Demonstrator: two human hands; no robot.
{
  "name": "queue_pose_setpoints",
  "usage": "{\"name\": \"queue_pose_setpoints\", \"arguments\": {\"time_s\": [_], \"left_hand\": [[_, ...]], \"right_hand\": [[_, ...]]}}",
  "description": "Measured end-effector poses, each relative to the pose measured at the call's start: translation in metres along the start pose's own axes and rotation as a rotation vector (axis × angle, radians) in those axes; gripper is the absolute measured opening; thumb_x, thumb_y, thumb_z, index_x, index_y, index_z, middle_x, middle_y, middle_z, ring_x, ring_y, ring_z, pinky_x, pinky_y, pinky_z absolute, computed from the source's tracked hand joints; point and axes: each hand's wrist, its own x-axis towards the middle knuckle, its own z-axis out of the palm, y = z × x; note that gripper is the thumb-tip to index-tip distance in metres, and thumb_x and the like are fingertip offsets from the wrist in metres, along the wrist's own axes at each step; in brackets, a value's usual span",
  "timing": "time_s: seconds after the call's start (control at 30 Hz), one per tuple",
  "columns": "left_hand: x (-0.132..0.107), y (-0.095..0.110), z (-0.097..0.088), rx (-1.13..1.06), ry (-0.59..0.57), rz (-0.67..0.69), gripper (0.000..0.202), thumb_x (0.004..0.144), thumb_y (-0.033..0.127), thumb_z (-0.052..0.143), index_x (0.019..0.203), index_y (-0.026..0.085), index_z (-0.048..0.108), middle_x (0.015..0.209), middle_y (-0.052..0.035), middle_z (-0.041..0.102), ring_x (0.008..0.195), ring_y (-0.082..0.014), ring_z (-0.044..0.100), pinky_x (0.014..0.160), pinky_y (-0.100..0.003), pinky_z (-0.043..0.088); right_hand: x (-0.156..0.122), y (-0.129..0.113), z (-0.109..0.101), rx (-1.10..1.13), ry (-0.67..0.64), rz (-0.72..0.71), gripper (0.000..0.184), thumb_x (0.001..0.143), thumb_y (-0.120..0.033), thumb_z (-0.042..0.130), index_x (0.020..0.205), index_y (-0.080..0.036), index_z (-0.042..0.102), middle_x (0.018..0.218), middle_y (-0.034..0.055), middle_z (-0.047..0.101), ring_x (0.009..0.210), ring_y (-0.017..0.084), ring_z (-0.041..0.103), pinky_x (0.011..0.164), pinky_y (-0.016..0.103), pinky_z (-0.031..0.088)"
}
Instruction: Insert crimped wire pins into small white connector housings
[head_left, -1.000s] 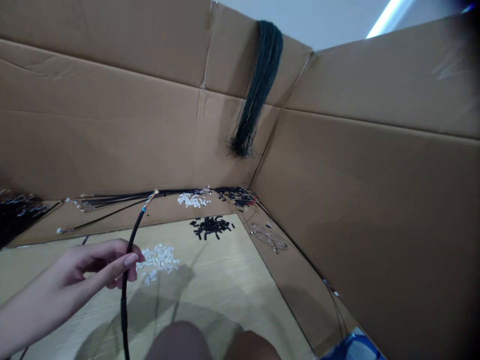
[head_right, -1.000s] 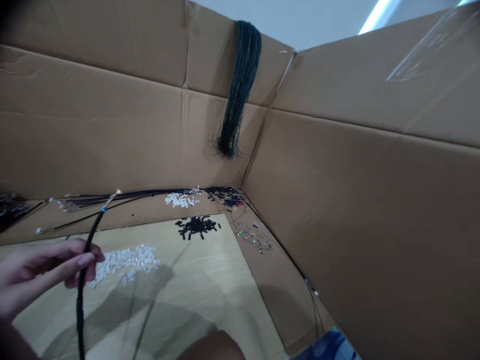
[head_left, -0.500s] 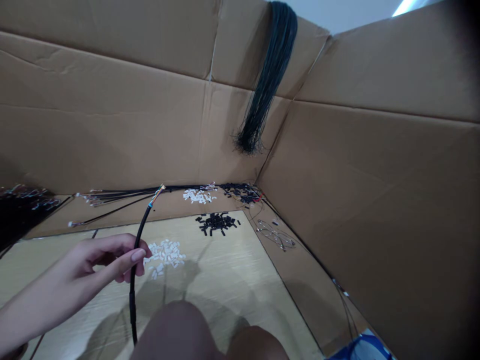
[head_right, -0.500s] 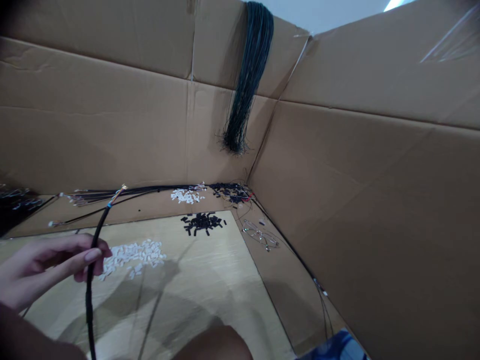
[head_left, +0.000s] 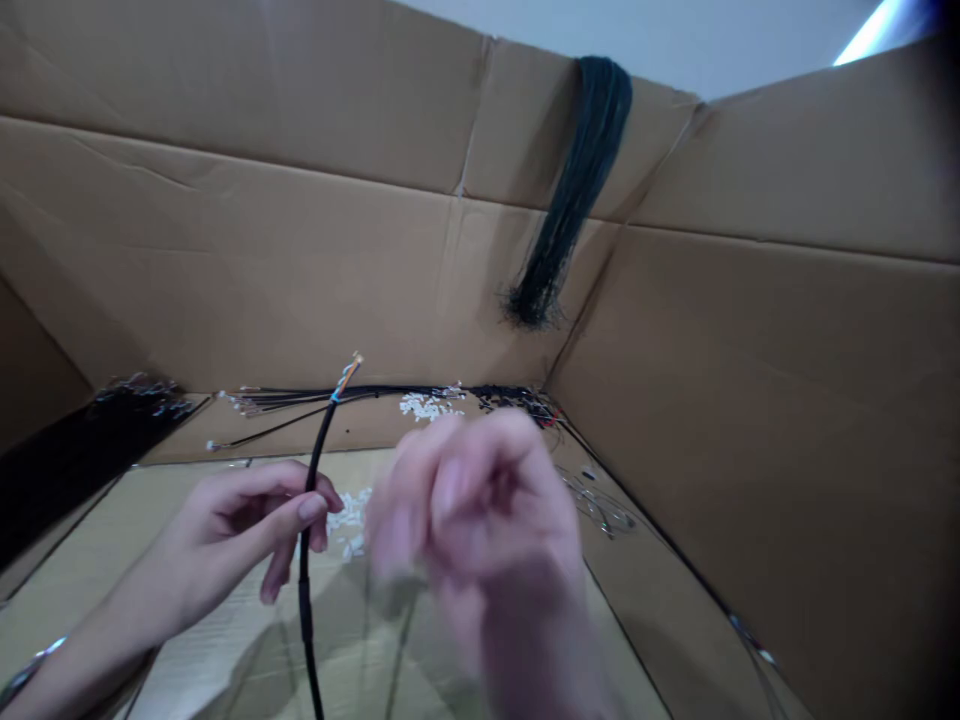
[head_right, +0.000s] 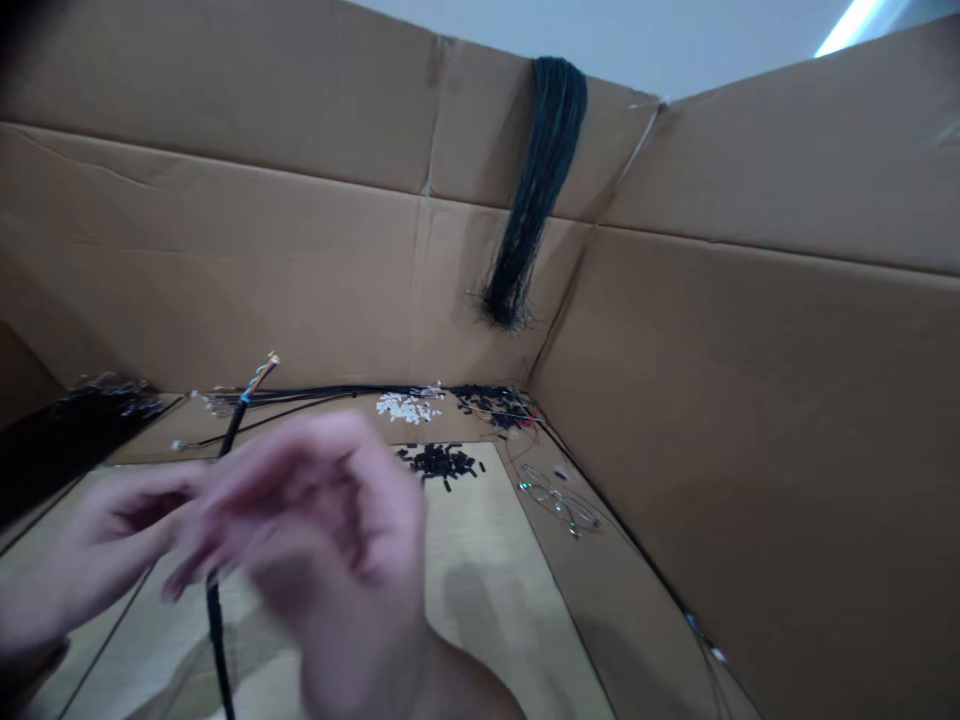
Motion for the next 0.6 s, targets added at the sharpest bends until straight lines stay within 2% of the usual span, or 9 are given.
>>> {"name": "queue_pose_setpoints", "arguments": {"time_s": [0.07,0.1,0.2,0.27,0.43,0.6], "left_hand": [[-0.003,0.006,-0.002,-0.082,-0.018,0.048,0.029,0.086,0.046,0.065,0.079,0.017,0.071,0.062,0.0006,0.066,0.041,-0.0115,0.058,0.043,-0.021,0.048],[-0.005,0.008,-0.003,-0.110,-0.015,0.065,0.031,0.087,0.046,0.065,0.080,0.017,0.071,0.062,-0.0001,0.065,0.041,-0.0117,0.059,0.043,-0.021,0.049],[-0.010,0.009,-0.002,-0.162,-0.052,0.089,0.034,0.090,0.049,0.063,0.085,0.016,0.071,0.065,-0.0018,0.066,0.045,-0.0115,0.059,0.045,-0.021,0.051],[-0.013,0.007,0.000,-0.172,-0.101,0.091,0.033,0.091,0.048,0.063,0.087,0.016,0.071,0.068,-0.0022,0.067,0.048,-0.0107,0.060,0.049,-0.020,0.052],[-0.015,0.005,0.003,-0.189,-0.236,0.114,0.035,0.094,0.048,0.060,0.089,0.015,0.071,0.075,-0.0039,0.069,0.053,-0.0094,0.061,0.052,-0.019,0.052],[-0.013,0.006,0.004,-0.180,-0.285,0.107,0.038,0.097,0.048,0.056,0.096,0.014,0.072,0.078,-0.0055,0.071,0.055,-0.0094,0.062,0.054,-0.019,0.050]], "right_hand": [[0.021,0.008,-0.001,0.220,0.173,-0.042,0.006,0.097,-0.022,0.052,0.099,-0.027,0.055,0.084,0.0004,0.063,0.075,0.016,0.063,0.067,0.030,0.055],[0.030,0.013,-0.001,0.303,0.209,-0.024,0.007,0.094,-0.024,0.058,0.101,-0.025,0.060,0.087,0.0009,0.061,0.078,0.015,0.062,0.069,0.028,0.054],[0.044,0.026,0.000,0.376,0.059,0.092,0.024,0.089,-0.034,0.068,0.111,-0.024,0.066,0.094,0.0028,0.063,0.083,0.016,0.061,0.072,0.028,0.053],[0.044,0.030,0.003,0.388,-0.022,0.118,0.024,0.087,-0.038,0.070,0.107,-0.024,0.069,0.092,0.0034,0.066,0.078,0.016,0.061,0.069,0.029,0.054],[0.037,0.029,0.011,0.454,-0.057,0.149,0.014,0.086,-0.036,0.072,0.089,-0.023,0.070,0.087,0.0025,0.070,0.064,0.013,0.059,0.061,0.027,0.053],[0.036,0.030,0.009,0.507,-0.092,0.125,0.008,0.085,-0.030,0.074,0.092,-0.026,0.072,0.085,-0.0001,0.068,0.067,0.011,0.058,0.061,0.022,0.052]]}}
